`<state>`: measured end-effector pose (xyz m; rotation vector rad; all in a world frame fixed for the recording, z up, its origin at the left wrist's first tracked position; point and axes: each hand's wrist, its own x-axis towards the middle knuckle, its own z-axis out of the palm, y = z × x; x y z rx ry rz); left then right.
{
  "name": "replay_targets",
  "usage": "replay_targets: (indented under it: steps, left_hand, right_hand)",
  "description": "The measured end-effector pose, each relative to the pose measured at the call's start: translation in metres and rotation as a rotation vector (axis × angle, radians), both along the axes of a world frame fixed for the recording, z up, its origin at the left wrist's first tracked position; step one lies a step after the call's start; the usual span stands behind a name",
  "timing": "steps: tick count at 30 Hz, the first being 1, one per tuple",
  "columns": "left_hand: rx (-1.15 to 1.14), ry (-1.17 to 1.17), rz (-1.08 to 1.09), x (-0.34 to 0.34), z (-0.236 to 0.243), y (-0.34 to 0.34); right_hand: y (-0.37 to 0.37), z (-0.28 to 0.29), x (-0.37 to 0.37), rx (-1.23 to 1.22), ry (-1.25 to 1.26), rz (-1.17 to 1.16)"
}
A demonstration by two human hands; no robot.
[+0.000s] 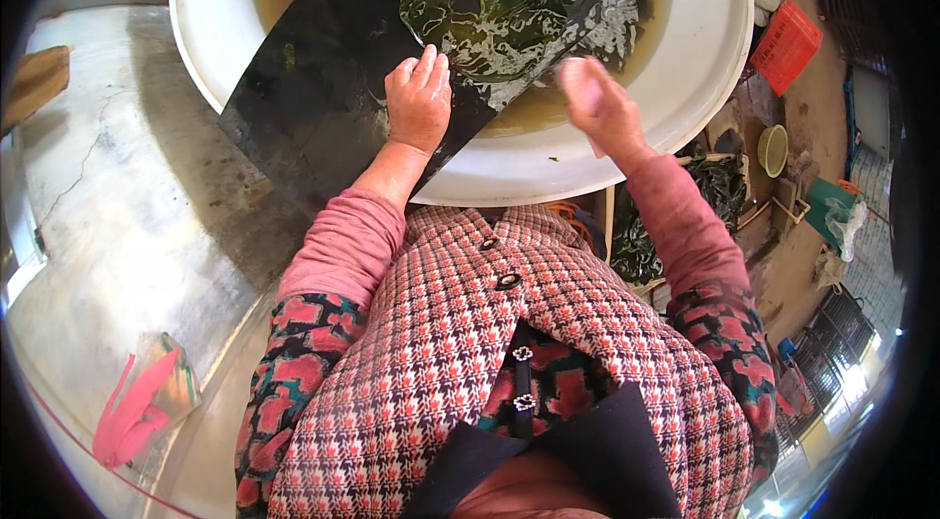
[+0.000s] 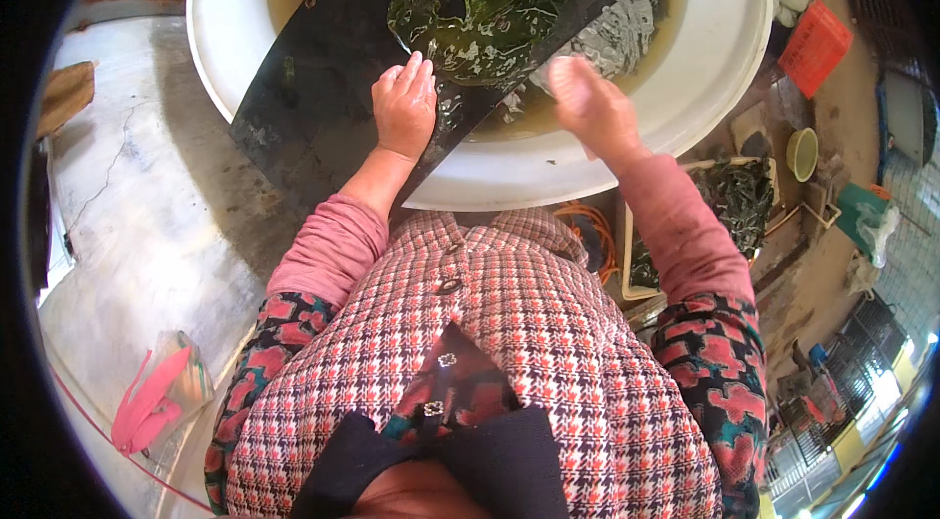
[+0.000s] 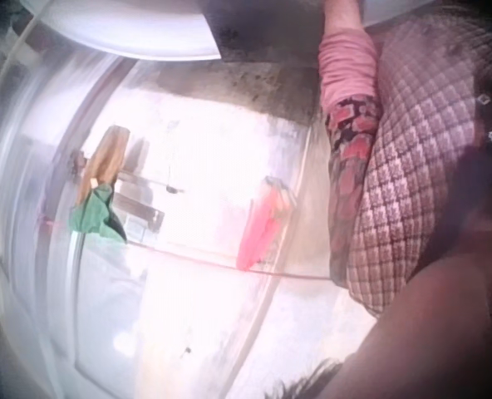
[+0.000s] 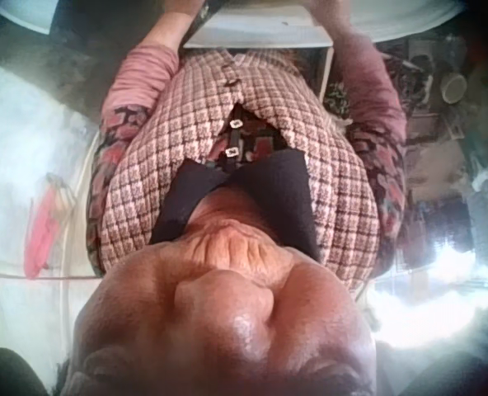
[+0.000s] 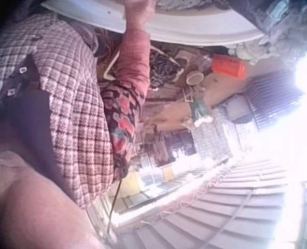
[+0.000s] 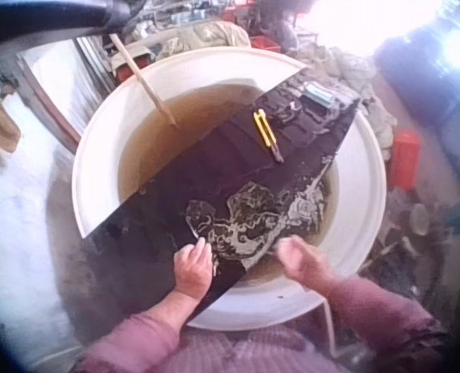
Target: The person scrubs large dark green seaweed sheets on a black board using a pink brush, repeatedly dipping them into a white basin of water and placing them into a nearby tray. The person handles each sheet one at a time, flipping and scrubbing both sides before moving to the next.
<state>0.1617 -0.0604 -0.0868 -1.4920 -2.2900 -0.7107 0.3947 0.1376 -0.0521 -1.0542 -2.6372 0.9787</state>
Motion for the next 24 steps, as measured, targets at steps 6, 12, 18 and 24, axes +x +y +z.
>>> replay_targets:
  steps: [6, 12, 18, 24]
  left_hand:
    - [-0.287, 0.177, -0.189, -0.027, 0.015, 0.013]
    - [-0.454, 0.319, -0.294, -0.041, 0.037, 0.044]
    - [-0.252, -0.125, -0.094, -0.036, 0.102, 0.109]
    - [0.003, -0.964, 0.114, -0.052, 0.107, 0.086]
  right_hand:
    - [-0.003, -0.024, 0.060, -0.238, 0.355, -0.461]
    - [-0.021, -0.038, 0.083, -0.086, 0.400, -0.541]
    - [-0.020, -0.044, 0.084, -0.183, 0.480, -0.534]
    - [-0.021, -0.040, 0.083, -0.151, 0.469, -0.510]
